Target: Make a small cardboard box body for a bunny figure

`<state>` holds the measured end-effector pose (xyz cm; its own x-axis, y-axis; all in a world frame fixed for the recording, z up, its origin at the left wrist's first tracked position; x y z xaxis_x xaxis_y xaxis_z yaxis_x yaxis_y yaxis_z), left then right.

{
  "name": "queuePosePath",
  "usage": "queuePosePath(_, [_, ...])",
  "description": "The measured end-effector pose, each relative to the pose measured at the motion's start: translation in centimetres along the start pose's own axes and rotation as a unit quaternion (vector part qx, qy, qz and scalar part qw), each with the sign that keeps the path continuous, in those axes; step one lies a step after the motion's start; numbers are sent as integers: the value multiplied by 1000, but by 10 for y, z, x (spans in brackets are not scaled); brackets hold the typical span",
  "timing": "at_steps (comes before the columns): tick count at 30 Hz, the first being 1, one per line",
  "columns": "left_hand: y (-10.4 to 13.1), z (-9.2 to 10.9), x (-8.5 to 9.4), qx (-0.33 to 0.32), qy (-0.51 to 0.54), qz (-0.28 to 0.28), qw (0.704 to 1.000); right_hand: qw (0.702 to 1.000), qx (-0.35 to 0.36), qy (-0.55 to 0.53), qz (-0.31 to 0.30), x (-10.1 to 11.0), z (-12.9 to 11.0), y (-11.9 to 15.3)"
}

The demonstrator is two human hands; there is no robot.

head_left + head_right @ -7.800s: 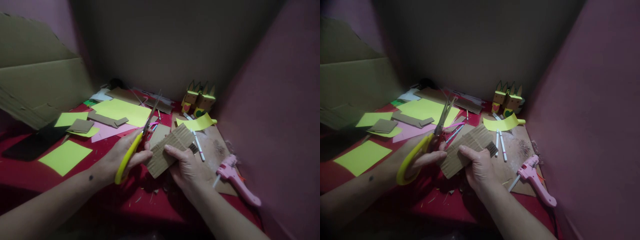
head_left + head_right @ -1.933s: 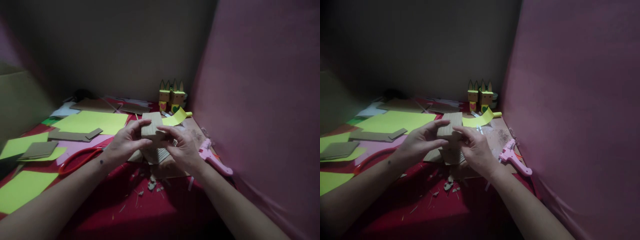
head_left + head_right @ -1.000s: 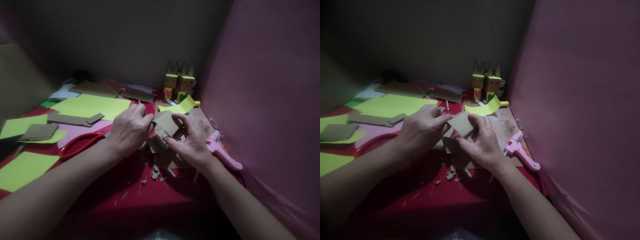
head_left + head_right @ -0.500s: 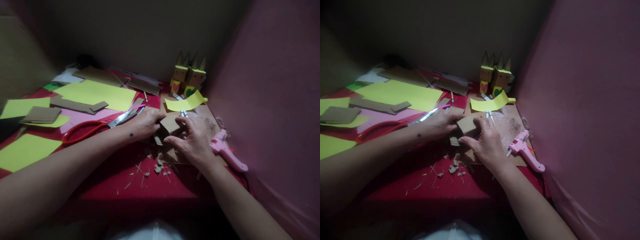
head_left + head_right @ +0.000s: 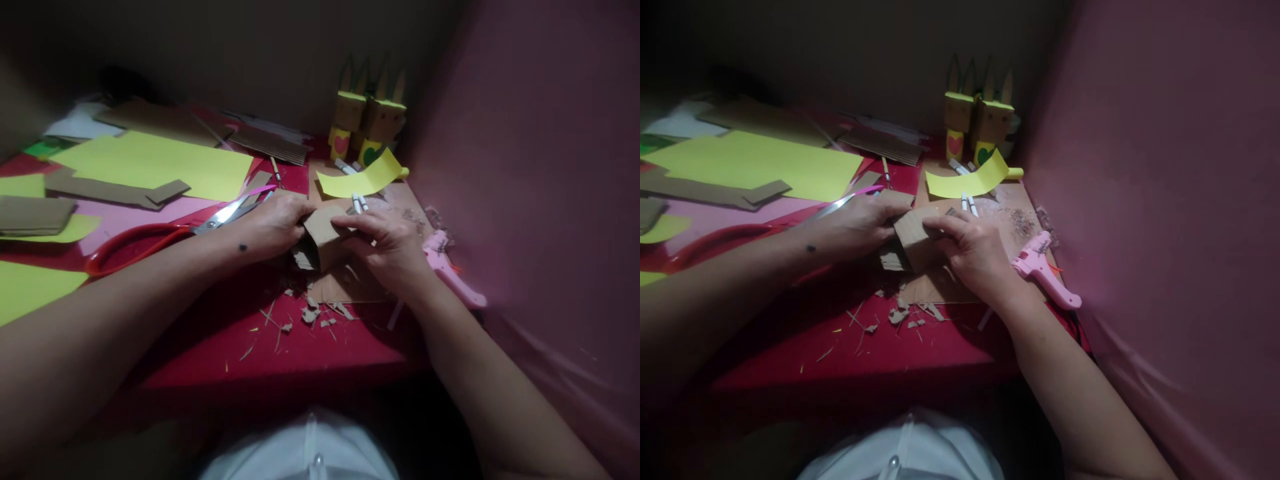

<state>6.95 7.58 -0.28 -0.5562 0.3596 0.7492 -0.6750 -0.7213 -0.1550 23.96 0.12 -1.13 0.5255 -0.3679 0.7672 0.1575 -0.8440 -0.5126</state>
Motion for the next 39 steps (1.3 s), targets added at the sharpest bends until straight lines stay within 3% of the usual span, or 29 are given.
queuePosePath(6, [1, -3, 1, -17, -11, -6, 1000, 1000, 1, -12, 15, 1, 0, -1])
queuePosePath(14, [2, -7, -1, -32, -29, 4, 999, 998, -33, -55, -8, -4, 6, 0])
queuePosePath(17, [5, -4, 0, -38, -42, -27, 998, 996, -40, -75, -27, -5, 6, 0])
queuePosePath(22, [13, 1, 11, -108, -12, -103, 989, 996, -22, -68, -60, -1, 1, -2])
queuePosePath(26, [15, -1, 13, -61, 51, -165, 983, 997, -20, -43, -63, 2, -3, -2])
queuePosePath(32, [12, 9, 0, -49, -33, -50, 997, 997, -23, -55, -53, -1, -1, 0])
queuePosePath(35, [14, 11, -5, -66, -65, -37, 995, 998, -17, -59, -31, -1, 1, -1])
queuePosePath(39, [16, 7, -5, -49, -72, -35, 996, 997, -54, -25, 56, 8, 5, -2])
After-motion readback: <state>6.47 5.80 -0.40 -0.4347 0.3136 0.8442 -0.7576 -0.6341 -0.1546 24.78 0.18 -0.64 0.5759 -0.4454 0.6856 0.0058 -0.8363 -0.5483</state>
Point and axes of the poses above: each hand's wrist, its own y-axis away from the middle knuckle, its own x-axis out of the back of the hand, z = x × y, the point moved 3 cm from there along -y, towards the middle knuckle, and after that the axes turned 15 degrees about y, right-handed, at the moved point
